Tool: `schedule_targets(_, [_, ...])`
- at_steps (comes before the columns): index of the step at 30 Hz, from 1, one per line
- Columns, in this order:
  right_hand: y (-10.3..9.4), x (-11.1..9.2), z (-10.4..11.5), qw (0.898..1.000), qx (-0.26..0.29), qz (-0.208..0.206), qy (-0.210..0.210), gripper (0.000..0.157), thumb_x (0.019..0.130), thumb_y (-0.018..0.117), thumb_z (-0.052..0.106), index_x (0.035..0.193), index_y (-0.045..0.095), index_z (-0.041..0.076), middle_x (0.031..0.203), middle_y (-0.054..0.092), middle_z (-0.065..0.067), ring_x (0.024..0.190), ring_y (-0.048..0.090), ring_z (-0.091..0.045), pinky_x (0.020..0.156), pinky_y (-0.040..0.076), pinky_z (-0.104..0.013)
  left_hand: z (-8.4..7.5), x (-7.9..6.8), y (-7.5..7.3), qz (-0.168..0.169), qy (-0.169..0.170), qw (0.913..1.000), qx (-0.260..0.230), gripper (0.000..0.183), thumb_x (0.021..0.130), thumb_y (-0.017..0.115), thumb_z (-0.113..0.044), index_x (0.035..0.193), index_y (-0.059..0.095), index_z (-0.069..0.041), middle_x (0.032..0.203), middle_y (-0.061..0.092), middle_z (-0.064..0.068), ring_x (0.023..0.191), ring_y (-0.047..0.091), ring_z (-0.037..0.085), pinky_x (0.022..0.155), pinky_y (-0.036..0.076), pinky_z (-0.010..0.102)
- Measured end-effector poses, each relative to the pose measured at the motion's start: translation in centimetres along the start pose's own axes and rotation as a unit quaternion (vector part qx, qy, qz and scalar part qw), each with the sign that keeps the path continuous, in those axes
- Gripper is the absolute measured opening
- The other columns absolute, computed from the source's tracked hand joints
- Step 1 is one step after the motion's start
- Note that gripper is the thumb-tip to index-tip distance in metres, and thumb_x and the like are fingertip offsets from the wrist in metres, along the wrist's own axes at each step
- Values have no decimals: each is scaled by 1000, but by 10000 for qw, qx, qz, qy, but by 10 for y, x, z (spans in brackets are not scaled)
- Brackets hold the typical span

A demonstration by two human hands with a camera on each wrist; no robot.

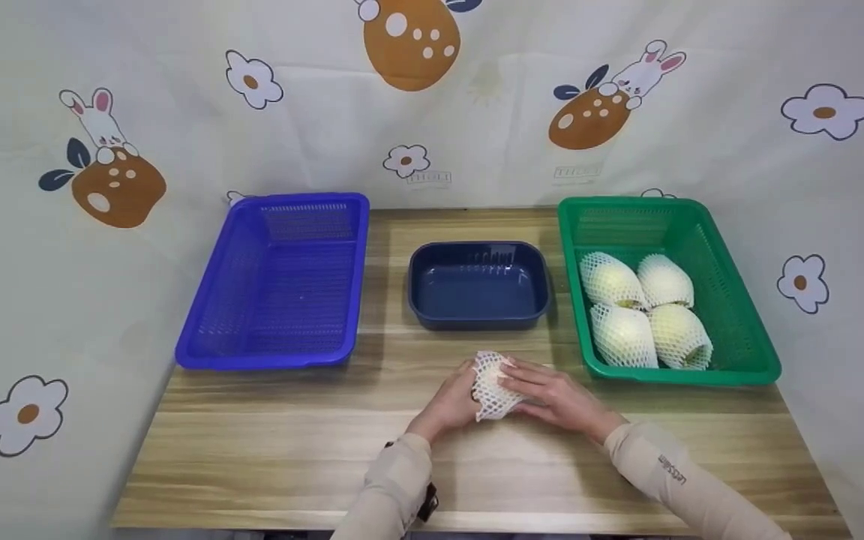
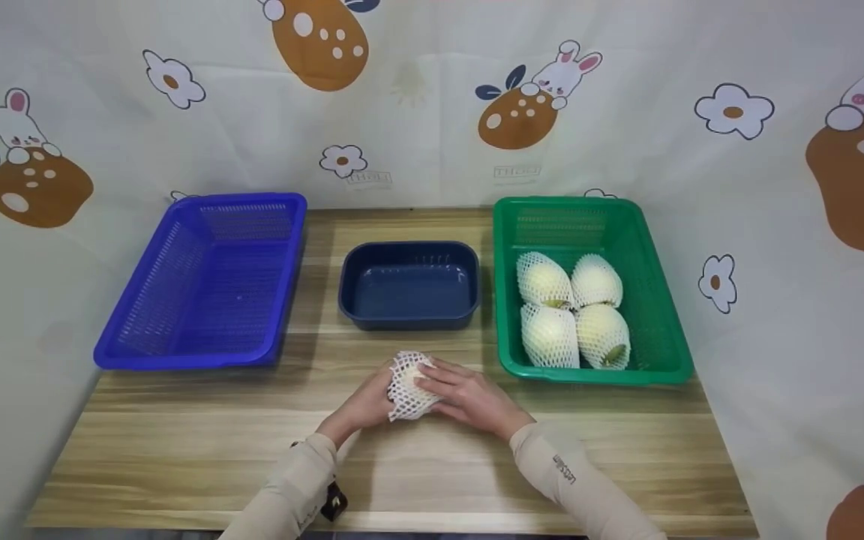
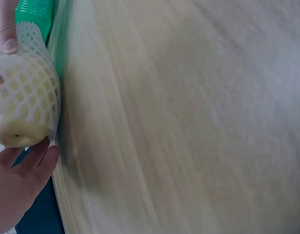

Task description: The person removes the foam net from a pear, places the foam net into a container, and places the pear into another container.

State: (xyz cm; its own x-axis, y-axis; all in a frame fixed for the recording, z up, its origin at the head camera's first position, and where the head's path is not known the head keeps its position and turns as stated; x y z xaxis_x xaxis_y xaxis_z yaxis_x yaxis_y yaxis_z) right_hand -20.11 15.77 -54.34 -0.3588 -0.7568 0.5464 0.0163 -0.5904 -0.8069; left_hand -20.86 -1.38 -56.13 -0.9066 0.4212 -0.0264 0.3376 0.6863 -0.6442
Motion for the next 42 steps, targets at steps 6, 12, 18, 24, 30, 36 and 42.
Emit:
schedule_targets(6, [1, -4, -1, 9982, -228, 308, 458, 63, 70, 73, 25, 126, 50, 9, 132, 41, -12, 116, 40, -31, 90, 37, -42, -1, 3, 3, -304, 71, 9990, 311, 69, 57, 61, 12, 123, 41, 6, 123, 42, 17, 109, 45, 28, 94, 33, 32])
schedule_targets(12, [3, -9, -3, 9951, -149, 623, 759, 65, 74, 70, 23, 132, 43, 13, 136, 35, -12, 117, 40, -27, 87, 40, -41, 0, 2, 4, -328, -71, 9991, 253, 70, 58, 64, 9, 124, 42, 3, 122, 40, 18, 108, 45, 30, 92, 35, 35])
schedule_targets(18, [-1, -8, -4, 9989, -215, 118, 403, 55, 72, 70, 10, 124, 52, 10, 127, 47, -10, 111, 47, -24, 86, 41, -35, 1, 0, 1, -272, -62, 9992, 275, 76, 58, 64, 7, 128, 36, 6, 126, 38, 22, 115, 39, 32, 97, 30, 36])
schedule_targets(24, [-4, -8, -3, 9989, -320, 7, 354, 53, 70, 70, 9, 121, 55, 9, 123, 50, -9, 108, 49, -25, 84, 43, -37, 1, -2, -2, -229, -104, 9989, 407, 79, 59, 65, 4, 131, 32, 5, 129, 37, 21, 116, 38, 32, 97, 29, 37])
schedule_targets(30, [4, -5, 1, 9960, -397, 635, 495, 60, 75, 68, 23, 131, 44, 16, 134, 37, -13, 117, 40, -28, 87, 40, -41, 1, -4, -1, -98, -180, 9995, 227, 79, 61, 67, 1, 133, 35, -5, 127, 35, 21, 111, 41, 35, 91, 36, 42])
schedule_targets(36, [3, -3, 1, 9977, -472, 359, 340, 56, 74, 67, 8, 127, 50, 14, 128, 45, -11, 111, 47, -25, 85, 42, -36, 2, -4, -3, -98, 23, 9996, 258, 81, 61, 68, -2, 133, 33, -3, 131, 35, 18, 116, 38, 32, 95, 31, 40])
schedule_targets(42, [-1, 0, 0, 9976, -605, 198, 286, 54, 72, 64, 1, 123, 53, 15, 124, 50, -9, 104, 52, -24, 79, 46, -35, 2, -5, -9, -194, 296, 9991, 237, 77, 61, 70, -8, 131, 36, -5, 128, 41, 14, 111, 43, 28, 92, 35, 39])
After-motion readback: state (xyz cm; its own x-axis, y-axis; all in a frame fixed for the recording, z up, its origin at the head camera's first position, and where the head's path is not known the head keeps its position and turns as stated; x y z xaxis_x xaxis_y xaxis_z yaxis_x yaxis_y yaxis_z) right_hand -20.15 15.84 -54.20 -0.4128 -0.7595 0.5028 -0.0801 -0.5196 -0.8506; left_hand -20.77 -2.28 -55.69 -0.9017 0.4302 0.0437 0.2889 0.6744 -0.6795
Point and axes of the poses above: each hand's wrist, its own x-axis towards the middle knuckle, its own y-axis out of the palm, z = x × y, the point moved 4 cm from there along x, towards the middle knuckle
